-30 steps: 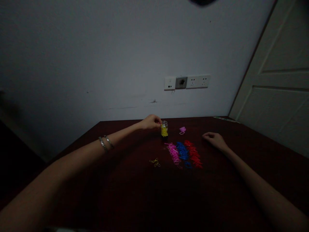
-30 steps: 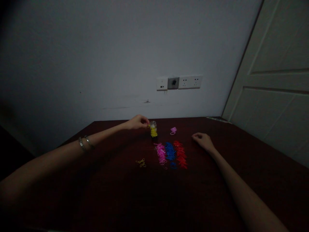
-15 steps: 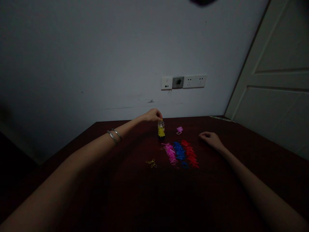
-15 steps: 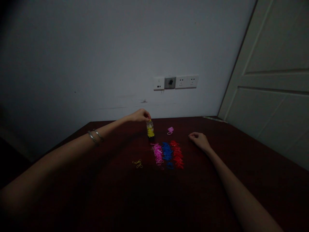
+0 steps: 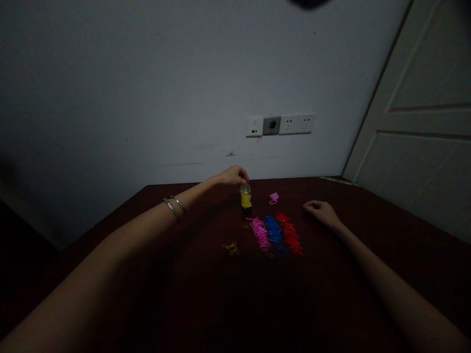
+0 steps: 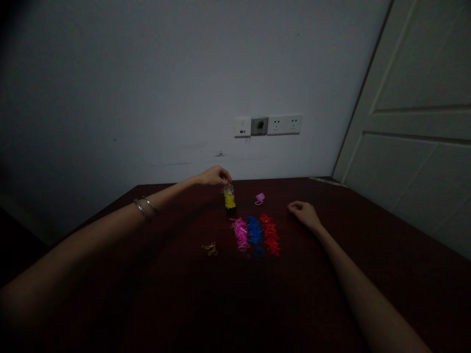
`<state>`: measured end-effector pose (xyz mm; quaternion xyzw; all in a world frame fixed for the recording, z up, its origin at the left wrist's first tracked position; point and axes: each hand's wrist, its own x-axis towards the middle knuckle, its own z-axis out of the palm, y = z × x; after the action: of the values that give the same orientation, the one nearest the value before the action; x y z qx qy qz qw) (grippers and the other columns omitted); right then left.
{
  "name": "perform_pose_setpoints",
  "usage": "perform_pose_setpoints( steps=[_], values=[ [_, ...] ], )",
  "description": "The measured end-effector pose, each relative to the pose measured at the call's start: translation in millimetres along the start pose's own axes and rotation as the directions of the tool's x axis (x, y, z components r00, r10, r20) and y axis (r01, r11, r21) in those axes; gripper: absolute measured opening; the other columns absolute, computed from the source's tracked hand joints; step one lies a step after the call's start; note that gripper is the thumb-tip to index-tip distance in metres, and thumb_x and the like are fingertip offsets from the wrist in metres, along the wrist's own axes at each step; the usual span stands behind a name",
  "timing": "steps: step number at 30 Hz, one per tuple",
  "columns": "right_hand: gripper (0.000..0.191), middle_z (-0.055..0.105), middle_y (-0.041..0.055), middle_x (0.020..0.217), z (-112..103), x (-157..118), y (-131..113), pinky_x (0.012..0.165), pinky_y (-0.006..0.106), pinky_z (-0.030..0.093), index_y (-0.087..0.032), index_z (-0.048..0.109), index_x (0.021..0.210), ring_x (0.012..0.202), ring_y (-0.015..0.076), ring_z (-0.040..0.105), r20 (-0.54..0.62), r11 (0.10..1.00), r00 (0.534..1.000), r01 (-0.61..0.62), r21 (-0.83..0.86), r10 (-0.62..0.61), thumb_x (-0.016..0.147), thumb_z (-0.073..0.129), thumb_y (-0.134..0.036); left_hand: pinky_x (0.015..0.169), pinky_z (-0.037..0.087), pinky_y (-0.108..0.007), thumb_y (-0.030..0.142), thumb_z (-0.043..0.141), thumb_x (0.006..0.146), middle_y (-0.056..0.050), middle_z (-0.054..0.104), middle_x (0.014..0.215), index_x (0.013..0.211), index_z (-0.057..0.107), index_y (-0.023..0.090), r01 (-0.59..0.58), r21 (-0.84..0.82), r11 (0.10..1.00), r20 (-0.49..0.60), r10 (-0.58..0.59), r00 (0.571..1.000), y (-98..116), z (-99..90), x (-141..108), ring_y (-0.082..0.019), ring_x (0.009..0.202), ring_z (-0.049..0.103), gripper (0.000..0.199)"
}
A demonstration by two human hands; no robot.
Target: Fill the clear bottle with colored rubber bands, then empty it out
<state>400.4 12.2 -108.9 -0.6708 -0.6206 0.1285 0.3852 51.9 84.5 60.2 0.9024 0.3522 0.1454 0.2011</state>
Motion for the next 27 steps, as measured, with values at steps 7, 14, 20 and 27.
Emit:
perform_pose_setpoints(
  steps=[7,14,20,27],
  values=[
    [0.029,0.068,0.0064,0.077,-0.6,-1.2,-0.7,0.066,0.028,0.044,-0.015,0.068,0.079,0.071,0.0195,0.062,-0.002,1.0,1.0,0.001,-0.002,-0.001,0.067,0.052,-0.037,0.063,0.041,-0.024,0.014,0.055,0.063,-0.008,0.065,0.074,0.081,0.068,0.006,-0.041,-0.11,0.993,-0.047,0.036,0.998,2.6,0.9,-0.1,-0.012,0.065,0.055,0.024],
    [0.029,0.069,0.0055,0.075,-1.2,-2.7,-3.0,0.065,0.027,0.045,-0.015,0.068,0.077,0.07,0.0188,0.062,-0.015,1.0,1.0,0.024,-0.003,-0.024,0.067,0.052,-0.037,0.052,0.038,-0.019,0.014,0.053,0.068,-0.004,0.062,0.067,0.081,0.066,0.008,0.073,-0.23,0.97,-0.241,-0.13,0.962,-24.7,-1.0,4.9,-0.008,0.055,0.05,0.02],
    [0.029,0.069,0.0057,0.076,-0.5,-0.8,-1.8,0.066,0.027,0.045,-0.016,0.068,0.076,0.071,0.019,0.062,-0.001,0.999,1.0,0.03,-0.023,-0.03,0.066,0.052,-0.038,0.048,0.036,-0.018,0.013,0.052,0.07,-0.002,0.06,0.063,0.085,0.064,0.009,0.31,-0.505,0.805,-0.43,-0.547,0.718,-94.5,26.3,-5.9,-0.006,0.049,0.047,0.02],
    [0.032,0.067,0.0057,0.075,-0.5,-0.8,-1.8,0.065,0.028,0.044,-0.014,0.068,0.08,0.07,0.0189,0.061,-0.001,1.0,1.0,0.019,0.002,-0.019,0.067,0.052,-0.039,0.043,0.035,-0.018,0.019,0.05,0.074,-0.002,0.058,0.058,0.082,0.062,0.008,0.385,-0.617,0.687,-0.398,-0.694,0.6,-137.3,76.5,-39.8,-0.007,0.043,0.045,0.018]
  ],
)
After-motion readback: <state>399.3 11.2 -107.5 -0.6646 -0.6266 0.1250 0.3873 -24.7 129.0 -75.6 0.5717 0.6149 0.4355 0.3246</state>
